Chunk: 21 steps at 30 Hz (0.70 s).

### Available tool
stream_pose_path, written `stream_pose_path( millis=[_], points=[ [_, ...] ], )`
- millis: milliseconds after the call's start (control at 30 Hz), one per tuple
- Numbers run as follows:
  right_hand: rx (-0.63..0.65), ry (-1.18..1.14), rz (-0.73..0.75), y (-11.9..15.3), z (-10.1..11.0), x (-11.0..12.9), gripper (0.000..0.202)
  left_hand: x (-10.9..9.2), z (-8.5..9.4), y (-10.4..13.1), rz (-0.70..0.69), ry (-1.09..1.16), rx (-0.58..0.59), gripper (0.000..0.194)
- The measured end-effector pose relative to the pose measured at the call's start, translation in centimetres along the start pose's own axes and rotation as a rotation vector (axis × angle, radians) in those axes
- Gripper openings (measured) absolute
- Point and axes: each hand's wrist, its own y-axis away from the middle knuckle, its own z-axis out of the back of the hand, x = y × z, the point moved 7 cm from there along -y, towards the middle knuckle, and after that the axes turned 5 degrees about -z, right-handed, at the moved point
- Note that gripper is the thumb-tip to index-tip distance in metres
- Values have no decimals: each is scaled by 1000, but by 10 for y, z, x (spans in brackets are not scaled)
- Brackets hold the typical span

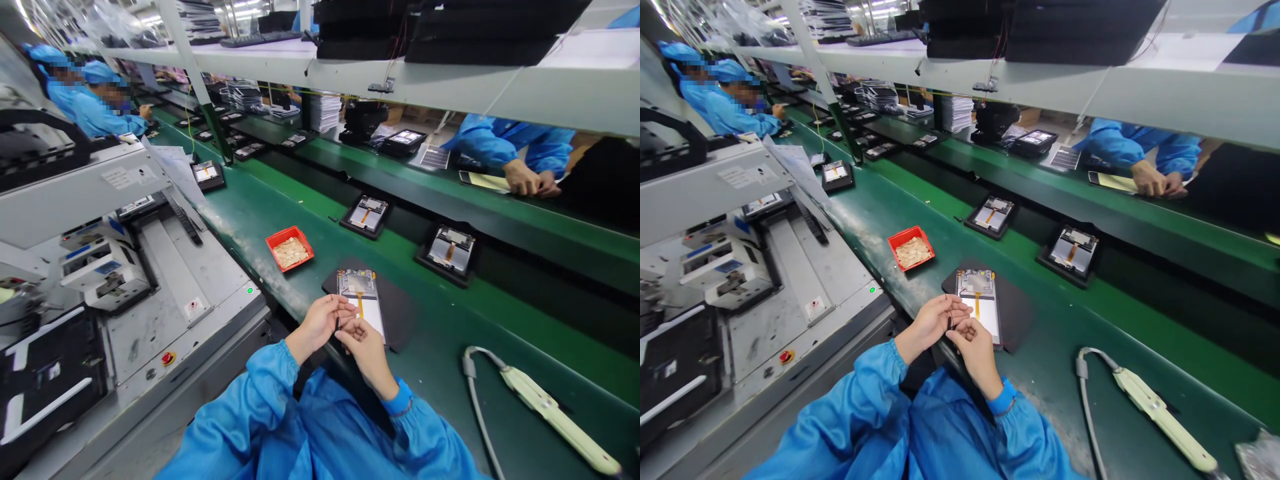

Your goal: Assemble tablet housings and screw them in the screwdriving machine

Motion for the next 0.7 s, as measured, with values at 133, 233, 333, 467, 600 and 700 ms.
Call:
stream_pose_path(
  millis=[133,233,333,467,600,700],
  points=[
    [-40,23,-22,-4,1,1,33,1,3,-6,-15,27,-42,6],
    [-36,-50,-49,-6,-3,1,34,0,1,-7,-30,-2,-29,8],
    [-16,-141,-119,-7,-7,-1,35,-2,-1,-7,-56,-82,-18,13],
    [32,-300,-266,-6,-8,-6,42,-10,3,-8,-94,-314,-13,19],
    [65,-381,-322,-4,-6,-5,41,-31,7,5,-245,-785,-20,15],
    [46,-355,-277,-3,-3,-2,38,-48,2,32,-455,-1155,-54,10]
  ],
)
